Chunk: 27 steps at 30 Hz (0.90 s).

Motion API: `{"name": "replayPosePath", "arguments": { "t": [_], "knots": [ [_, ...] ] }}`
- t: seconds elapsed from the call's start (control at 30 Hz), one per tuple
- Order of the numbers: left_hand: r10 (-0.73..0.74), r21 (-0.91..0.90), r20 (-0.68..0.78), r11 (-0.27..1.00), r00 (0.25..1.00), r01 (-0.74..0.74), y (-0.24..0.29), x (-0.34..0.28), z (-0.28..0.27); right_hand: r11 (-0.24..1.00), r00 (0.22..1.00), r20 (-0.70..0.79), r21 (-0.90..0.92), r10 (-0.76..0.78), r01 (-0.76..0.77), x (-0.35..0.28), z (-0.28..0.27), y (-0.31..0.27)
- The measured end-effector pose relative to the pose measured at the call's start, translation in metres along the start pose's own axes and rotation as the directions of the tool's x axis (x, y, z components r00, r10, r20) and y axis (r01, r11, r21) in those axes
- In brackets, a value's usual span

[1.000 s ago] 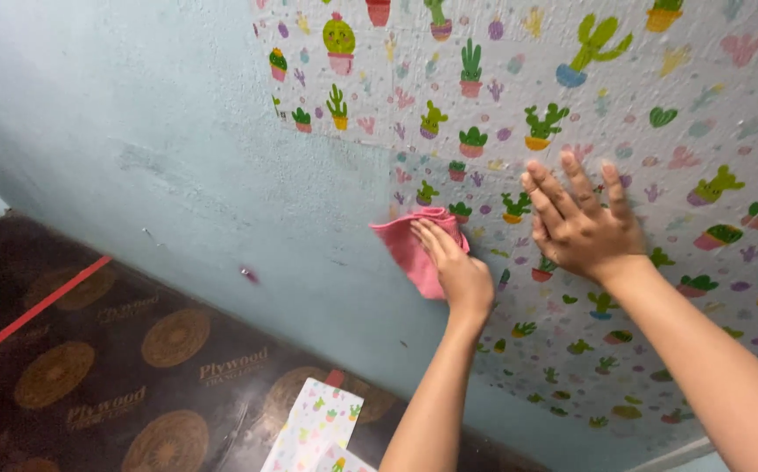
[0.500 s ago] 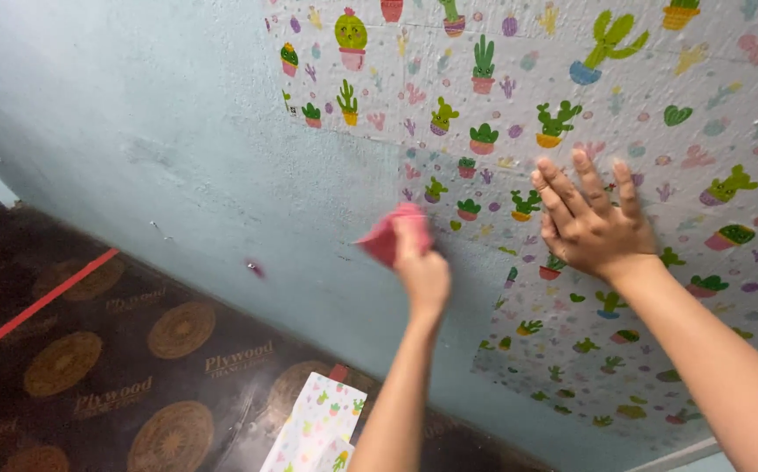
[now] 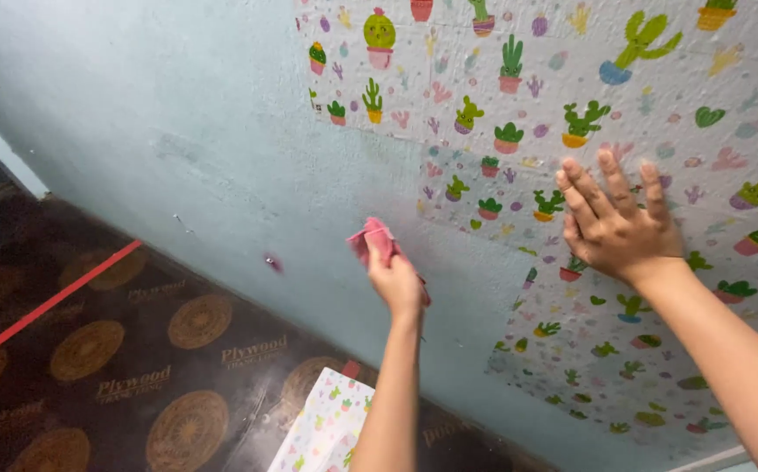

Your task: Smoothing a decorative vinyl sheet onto a wall using a cloth and then organizing paper materials on the floor.

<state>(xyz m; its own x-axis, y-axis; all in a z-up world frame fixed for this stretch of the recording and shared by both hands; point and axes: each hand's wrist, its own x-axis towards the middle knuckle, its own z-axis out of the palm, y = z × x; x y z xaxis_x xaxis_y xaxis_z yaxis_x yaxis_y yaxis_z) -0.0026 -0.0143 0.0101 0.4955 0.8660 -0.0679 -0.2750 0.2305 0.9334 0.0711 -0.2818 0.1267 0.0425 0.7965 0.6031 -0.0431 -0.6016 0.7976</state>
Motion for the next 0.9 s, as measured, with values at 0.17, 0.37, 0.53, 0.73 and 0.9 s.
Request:
{"name": "replayPosePath", "arguments": {
  "t": [0.17,0.37,0.53,0.73,0.9],
  "knots": [
    [0.448,0.080,0.264,0.872,0.854,-0.483,-0.051,-0.020,0.066,1.000,1.000,0.003,0.024,-0.008,0.008,-0.002,0.004,-0.002],
    [0.409,0.088,0.317,0.885,0.855,-0.456,-0.053,0.004,0.061,1.000,1.000,0.000,0.025,-0.010,0.010,0.000,0.006,-0.001],
    [-0.197,-0.384,0.251,0.878,0.948,0.285,0.010,0.019,0.018,1.000,1.000,-0.008,0.006,0.012,-0.012,0.002,0.004,-0.002],
    [0.482,-0.049,0.265,0.872,0.835,-0.488,-0.001,-0.034,0.071,1.000,1.000,-0.007,-0.003,0.002,-0.002,-0.001,0.003,-0.002],
    [0.602,0.182,0.397,0.688,0.693,-0.702,-0.043,-0.021,0.089,0.999,1.000,-0.023,0.048,-0.018,0.019,-0.003,0.008,-0.003]
  ]
}}
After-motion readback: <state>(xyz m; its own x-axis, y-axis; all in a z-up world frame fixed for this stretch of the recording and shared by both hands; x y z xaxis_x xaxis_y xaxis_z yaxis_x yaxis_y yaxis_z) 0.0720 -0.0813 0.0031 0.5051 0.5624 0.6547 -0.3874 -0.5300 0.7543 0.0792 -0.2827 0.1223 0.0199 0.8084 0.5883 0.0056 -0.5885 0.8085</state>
